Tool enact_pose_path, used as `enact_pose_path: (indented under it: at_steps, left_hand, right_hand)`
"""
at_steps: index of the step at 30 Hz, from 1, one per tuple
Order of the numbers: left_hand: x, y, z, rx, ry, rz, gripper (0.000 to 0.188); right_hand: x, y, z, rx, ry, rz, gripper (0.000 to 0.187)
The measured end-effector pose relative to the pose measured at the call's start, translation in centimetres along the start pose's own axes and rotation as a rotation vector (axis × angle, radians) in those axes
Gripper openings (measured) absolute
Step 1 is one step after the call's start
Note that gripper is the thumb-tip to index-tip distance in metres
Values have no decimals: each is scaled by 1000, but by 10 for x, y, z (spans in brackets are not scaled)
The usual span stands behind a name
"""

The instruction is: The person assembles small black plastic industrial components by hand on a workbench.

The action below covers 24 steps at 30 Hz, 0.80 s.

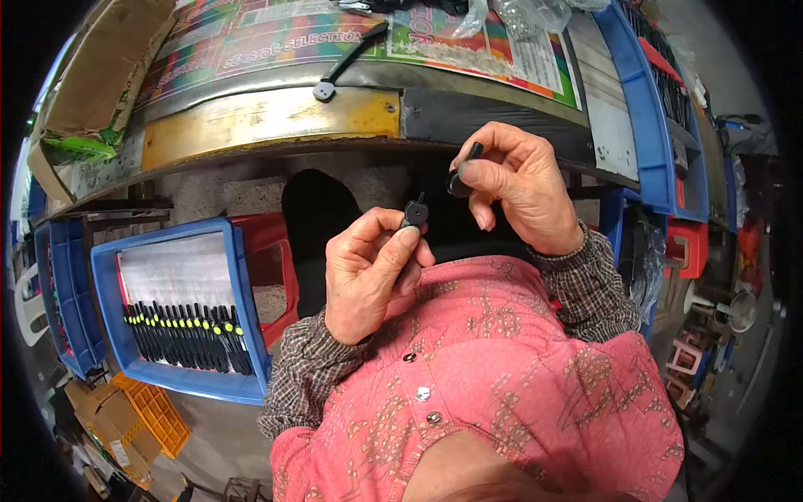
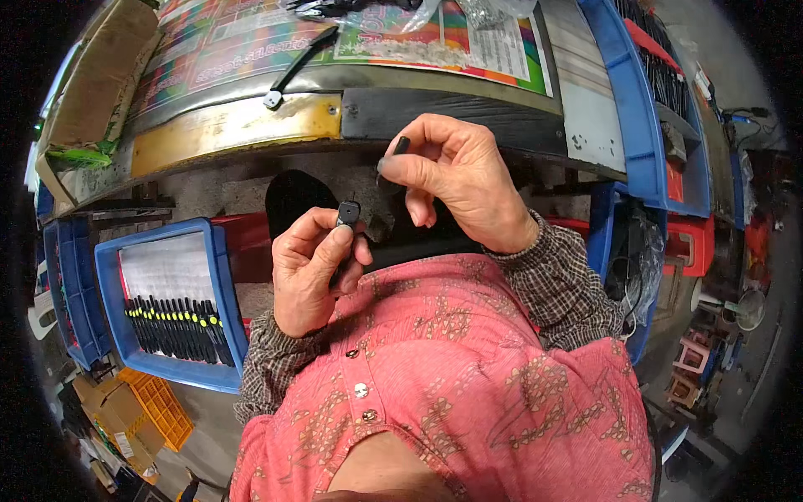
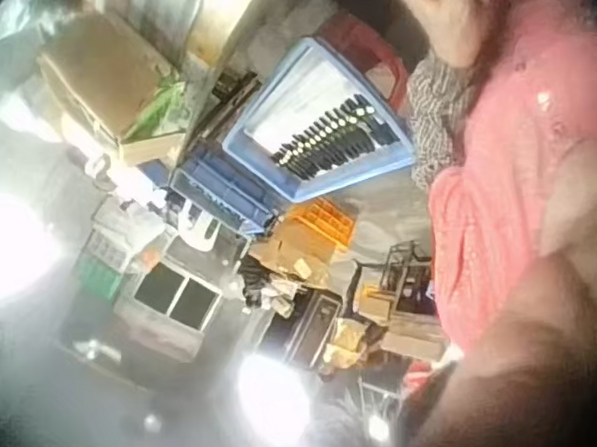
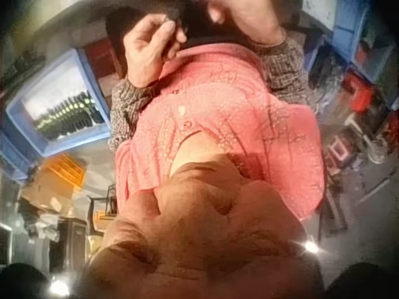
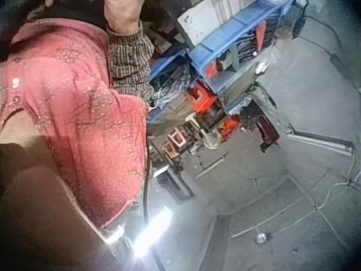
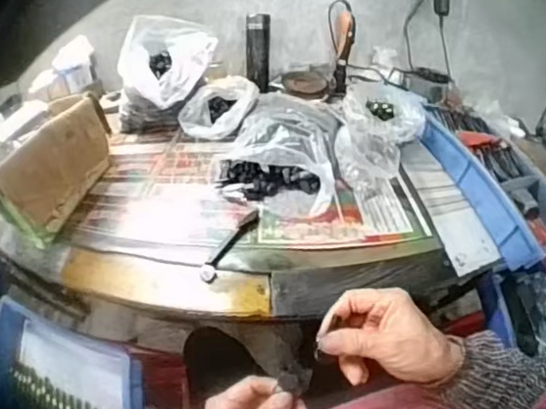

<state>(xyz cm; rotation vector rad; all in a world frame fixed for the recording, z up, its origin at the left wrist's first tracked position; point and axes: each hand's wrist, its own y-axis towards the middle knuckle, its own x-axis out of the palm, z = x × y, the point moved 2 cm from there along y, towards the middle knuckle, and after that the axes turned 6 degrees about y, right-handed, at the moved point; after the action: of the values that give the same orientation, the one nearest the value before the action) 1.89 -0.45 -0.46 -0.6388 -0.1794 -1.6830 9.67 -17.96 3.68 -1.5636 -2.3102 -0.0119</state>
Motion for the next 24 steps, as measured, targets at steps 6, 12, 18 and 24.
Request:
enact_pose_path:
  at_steps: [6, 12, 18, 24]
  left_hand:
    - [0, 1, -13, -57, 30, 1, 15]
    - [1, 2, -19, -111, 34, -12, 13]
    - [1, 1, -22, -131, -9, -15, 13]
    - [-1, 1, -22, -138, -1, -18, 14]
  right_hand:
    - [-4, -3, 17, 16, 32, 74, 14]
    - [-6, -8, 25, 16, 23, 95, 15]
    - [-3, -11, 27, 20, -31, 111, 14]
    - [0, -13, 28, 6, -90, 121, 12]
